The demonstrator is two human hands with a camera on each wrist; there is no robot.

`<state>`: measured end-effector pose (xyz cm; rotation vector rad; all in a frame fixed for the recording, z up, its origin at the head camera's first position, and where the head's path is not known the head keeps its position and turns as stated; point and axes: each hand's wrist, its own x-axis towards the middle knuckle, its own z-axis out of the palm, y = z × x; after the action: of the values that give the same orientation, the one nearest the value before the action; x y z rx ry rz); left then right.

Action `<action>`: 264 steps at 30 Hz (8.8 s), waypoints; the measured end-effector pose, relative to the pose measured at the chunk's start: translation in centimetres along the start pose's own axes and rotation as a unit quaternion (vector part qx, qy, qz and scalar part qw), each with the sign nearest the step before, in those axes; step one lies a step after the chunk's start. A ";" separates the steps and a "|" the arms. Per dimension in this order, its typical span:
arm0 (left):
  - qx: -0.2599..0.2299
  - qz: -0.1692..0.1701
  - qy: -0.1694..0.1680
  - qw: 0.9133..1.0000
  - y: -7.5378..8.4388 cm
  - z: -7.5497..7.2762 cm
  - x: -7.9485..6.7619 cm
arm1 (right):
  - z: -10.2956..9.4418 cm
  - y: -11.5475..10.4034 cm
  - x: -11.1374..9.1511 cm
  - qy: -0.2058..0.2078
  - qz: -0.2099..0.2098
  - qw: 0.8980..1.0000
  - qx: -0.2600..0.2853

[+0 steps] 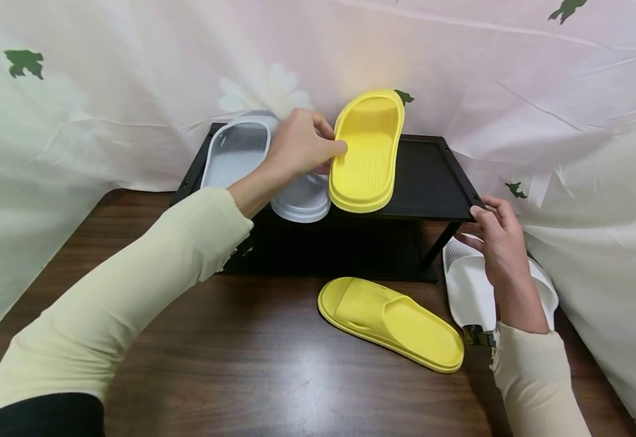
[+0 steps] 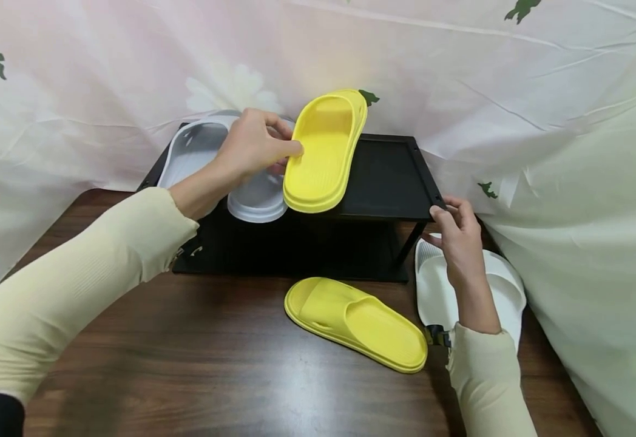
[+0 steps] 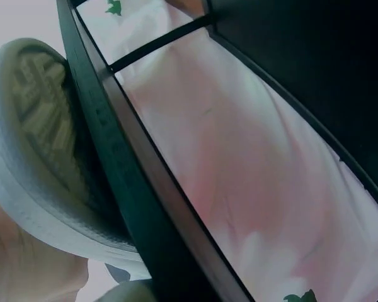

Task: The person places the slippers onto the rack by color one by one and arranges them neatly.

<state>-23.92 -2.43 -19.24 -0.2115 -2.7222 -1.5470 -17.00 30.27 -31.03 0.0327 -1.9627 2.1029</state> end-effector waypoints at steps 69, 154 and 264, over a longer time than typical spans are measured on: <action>0.005 0.120 0.062 0.991 -0.5 -5.1 -3.0 | -1.2 -0.7 -0.7 -0.050 0.047 0.974 -0.217; -0.402 -0.039 0.005 0.915 -20.0 -11.6 -8.0 | -0.4 6.1 -3.5 -0.435 0.065 0.839 -0.321; -0.409 -0.028 -0.007 0.912 -20.3 -11.9 -7.8 | -0.8 -5.6 -2.7 0.001 -0.176 0.927 -0.330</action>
<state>-19.34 -23.73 -31.01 -0.1351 -1.9150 -2.6011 -13.10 30.88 -26.14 0.2318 -2.3488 1.1566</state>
